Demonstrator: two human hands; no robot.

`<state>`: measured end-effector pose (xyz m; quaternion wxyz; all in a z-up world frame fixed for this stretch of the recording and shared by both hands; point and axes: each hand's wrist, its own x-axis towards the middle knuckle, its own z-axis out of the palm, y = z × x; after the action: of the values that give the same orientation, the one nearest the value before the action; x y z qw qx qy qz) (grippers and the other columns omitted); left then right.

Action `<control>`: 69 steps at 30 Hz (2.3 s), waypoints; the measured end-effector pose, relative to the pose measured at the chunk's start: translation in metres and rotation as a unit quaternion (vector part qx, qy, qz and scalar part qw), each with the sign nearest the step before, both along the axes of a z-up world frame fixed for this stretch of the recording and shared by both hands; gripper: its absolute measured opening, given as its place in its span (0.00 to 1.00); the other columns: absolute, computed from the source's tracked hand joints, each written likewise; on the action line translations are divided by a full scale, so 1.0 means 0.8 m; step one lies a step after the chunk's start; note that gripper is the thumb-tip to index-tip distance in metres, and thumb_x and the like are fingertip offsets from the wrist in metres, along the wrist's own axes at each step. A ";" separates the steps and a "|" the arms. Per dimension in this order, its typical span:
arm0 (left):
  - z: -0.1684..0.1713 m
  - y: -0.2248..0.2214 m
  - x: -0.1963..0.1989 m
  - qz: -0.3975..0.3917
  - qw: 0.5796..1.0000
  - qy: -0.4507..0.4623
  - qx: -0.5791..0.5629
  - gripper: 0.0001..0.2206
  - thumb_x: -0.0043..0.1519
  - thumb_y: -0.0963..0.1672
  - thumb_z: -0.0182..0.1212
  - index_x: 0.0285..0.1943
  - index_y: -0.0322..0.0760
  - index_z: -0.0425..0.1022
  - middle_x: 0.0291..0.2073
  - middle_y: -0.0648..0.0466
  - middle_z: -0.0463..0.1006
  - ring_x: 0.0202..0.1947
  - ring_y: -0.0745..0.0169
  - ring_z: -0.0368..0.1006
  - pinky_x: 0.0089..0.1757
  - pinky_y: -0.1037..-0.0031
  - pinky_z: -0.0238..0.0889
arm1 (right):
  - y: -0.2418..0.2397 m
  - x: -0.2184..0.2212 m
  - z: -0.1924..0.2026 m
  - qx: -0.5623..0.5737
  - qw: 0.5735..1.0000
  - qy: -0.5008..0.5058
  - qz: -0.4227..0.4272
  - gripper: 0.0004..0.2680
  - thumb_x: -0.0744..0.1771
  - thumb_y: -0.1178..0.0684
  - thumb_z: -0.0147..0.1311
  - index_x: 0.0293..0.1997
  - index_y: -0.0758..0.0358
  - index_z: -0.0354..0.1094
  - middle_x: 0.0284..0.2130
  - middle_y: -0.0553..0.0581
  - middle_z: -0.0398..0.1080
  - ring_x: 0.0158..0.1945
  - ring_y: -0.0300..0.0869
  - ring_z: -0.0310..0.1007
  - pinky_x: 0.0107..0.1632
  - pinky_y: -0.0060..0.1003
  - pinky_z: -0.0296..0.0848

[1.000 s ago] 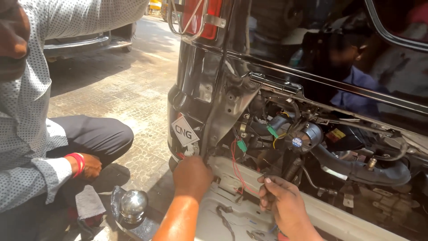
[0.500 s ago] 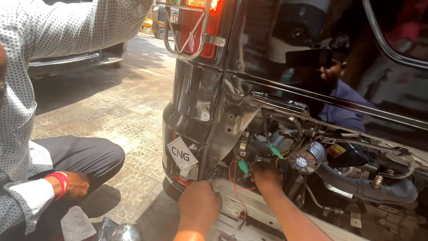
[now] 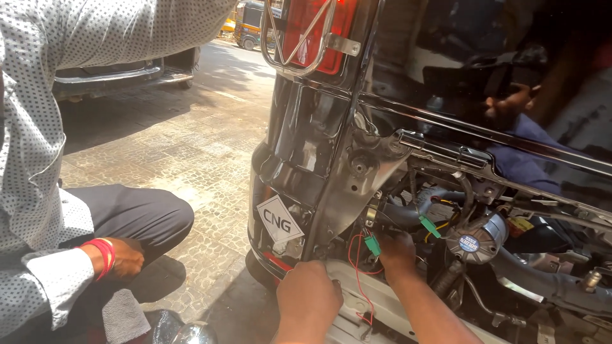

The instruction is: Repairing and connecting electrical wiring and connectors in the rear engine compartment of a vehicle.

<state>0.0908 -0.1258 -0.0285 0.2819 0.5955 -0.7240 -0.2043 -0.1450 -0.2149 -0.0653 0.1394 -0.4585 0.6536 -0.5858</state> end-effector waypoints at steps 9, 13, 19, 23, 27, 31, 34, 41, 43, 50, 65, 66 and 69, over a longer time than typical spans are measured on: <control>0.002 0.000 0.001 0.001 1.000 0.016 0.001 0.13 0.55 0.47 0.69 0.41 0.33 0.81 0.40 0.41 0.80 0.44 0.41 0.79 0.45 0.57 0.72 | -0.008 -0.007 -0.007 -0.023 0.999 -0.026 -0.008 0.12 0.63 0.52 0.60 0.45 0.68 0.77 0.37 0.58 0.79 0.38 0.43 0.74 0.44 0.40 0.70; 0.003 0.001 0.001 0.001 1.000 0.026 0.010 0.13 0.54 0.47 0.69 0.41 0.33 0.81 0.39 0.41 0.80 0.44 0.41 0.79 0.45 0.58 0.72 | -0.007 -0.007 -0.008 -0.042 0.994 -0.100 0.022 0.12 0.63 0.51 0.61 0.45 0.70 0.78 0.39 0.61 0.79 0.39 0.46 0.73 0.43 0.42 0.69; 0.002 0.001 0.002 -0.006 1.000 0.024 0.014 0.13 0.55 0.47 0.69 0.40 0.33 0.81 0.39 0.41 0.80 0.43 0.41 0.79 0.45 0.58 0.72 | -0.007 -0.008 -0.006 0.046 0.992 -0.080 -0.082 0.12 0.62 0.53 0.60 0.45 0.71 0.77 0.40 0.63 0.79 0.41 0.48 0.77 0.45 0.44 0.71; 0.007 0.002 0.001 -0.007 1.000 0.020 0.024 0.13 0.55 0.47 0.69 0.41 0.33 0.81 0.39 0.41 0.80 0.44 0.41 0.79 0.45 0.58 0.72 | -0.014 -0.012 -0.012 -0.058 0.993 -0.103 -0.002 0.13 0.62 0.53 0.58 0.46 0.70 0.75 0.41 0.63 0.78 0.42 0.49 0.75 0.45 0.45 0.71; 0.006 0.001 0.001 -0.011 0.999 0.016 0.036 0.13 0.55 0.47 0.68 0.41 0.33 0.81 0.40 0.41 0.81 0.45 0.42 0.79 0.46 0.58 0.73 | 0.002 0.001 0.004 0.044 0.996 -0.015 -0.071 0.14 0.63 0.50 0.59 0.46 0.70 0.77 0.40 0.65 0.78 0.43 0.51 0.77 0.48 0.45 0.70; 0.017 0.005 0.003 -0.023 0.998 0.009 0.052 0.14 0.53 0.45 0.67 0.43 0.31 0.80 0.42 0.41 0.80 0.47 0.41 0.78 0.48 0.59 0.72 | -0.013 -0.011 -0.013 -0.043 0.998 -0.028 -0.036 0.14 0.61 0.50 0.59 0.45 0.70 0.75 0.41 0.65 0.77 0.43 0.51 0.76 0.46 0.45 0.70; 0.010 0.000 0.000 -0.039 0.996 0.028 0.073 0.20 0.52 0.42 0.66 0.54 0.31 0.72 0.47 0.40 0.78 0.52 0.41 0.76 0.52 0.60 0.69 | 0.002 0.000 0.003 0.042 0.994 -0.061 -0.084 0.13 0.62 0.51 0.58 0.44 0.73 0.76 0.38 0.68 0.78 0.41 0.53 0.78 0.44 0.49 0.71; -0.008 -0.019 -0.008 -0.059 0.986 0.158 0.001 0.17 0.52 0.36 0.60 0.51 0.32 0.73 0.47 0.40 0.78 0.54 0.40 0.73 0.53 0.59 0.65 | 0.051 0.008 0.022 0.048 0.995 0.056 -0.063 0.11 0.64 0.52 0.57 0.41 0.71 0.79 0.29 0.62 0.78 0.33 0.47 0.76 0.39 0.42 0.70; 0.007 -0.009 -0.008 -0.080 0.971 0.227 0.001 0.15 0.50 0.35 0.60 0.46 0.37 0.78 0.43 0.44 0.81 0.49 0.45 0.76 0.50 0.62 0.67 | 0.091 0.017 0.046 0.080 0.995 -0.051 -0.007 0.10 0.67 0.53 0.56 0.43 0.72 0.77 0.25 0.64 0.73 0.23 0.50 0.66 0.28 0.45 0.63; 0.006 -0.008 -0.019 -0.123 0.950 0.287 0.022 0.12 0.53 0.36 0.61 0.42 0.42 0.82 0.37 0.50 0.83 0.38 0.56 0.78 0.42 0.68 0.69 | 0.170 -0.015 0.050 -0.048 0.994 -0.048 0.089 0.08 0.65 0.57 0.59 0.46 0.69 0.73 0.25 0.56 0.77 0.24 0.37 0.66 0.28 0.33 0.64; -0.002 0.027 -0.036 -0.158 0.955 0.246 -0.058 0.18 0.45 0.37 0.73 0.45 0.35 0.76 0.35 0.47 0.83 0.38 0.52 0.81 0.40 0.67 0.71 | 0.199 0.007 0.018 -0.033 0.993 0.084 0.071 0.06 0.66 0.56 0.57 0.44 0.66 0.74 0.31 0.52 0.75 0.36 0.35 0.71 0.42 0.31 0.71; 0.001 0.032 -0.038 -0.155 0.958 0.235 -0.051 0.18 0.45 0.37 0.74 0.45 0.35 0.76 0.35 0.46 0.82 0.38 0.51 0.81 0.40 0.66 0.71 | 0.200 0.000 0.009 -0.041 0.992 0.080 0.093 0.06 0.68 0.56 0.55 0.43 0.67 0.74 0.32 0.52 0.76 0.37 0.35 0.71 0.44 0.32 0.71; 0.004 0.037 -0.041 -0.150 0.964 0.217 -0.038 0.18 0.45 0.38 0.74 0.45 0.36 0.76 0.35 0.46 0.83 0.38 0.50 0.81 0.40 0.65 0.71 | 0.204 -0.005 0.002 -0.039 0.990 0.081 0.110 0.06 0.68 0.56 0.55 0.43 0.68 0.74 0.32 0.54 0.77 0.38 0.36 0.71 0.45 0.33 0.70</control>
<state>0.0583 -0.0964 -0.0252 0.4203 0.4106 -0.7338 -0.3409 -0.1493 -0.0514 -0.0641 0.1317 -0.5790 0.5845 -0.5530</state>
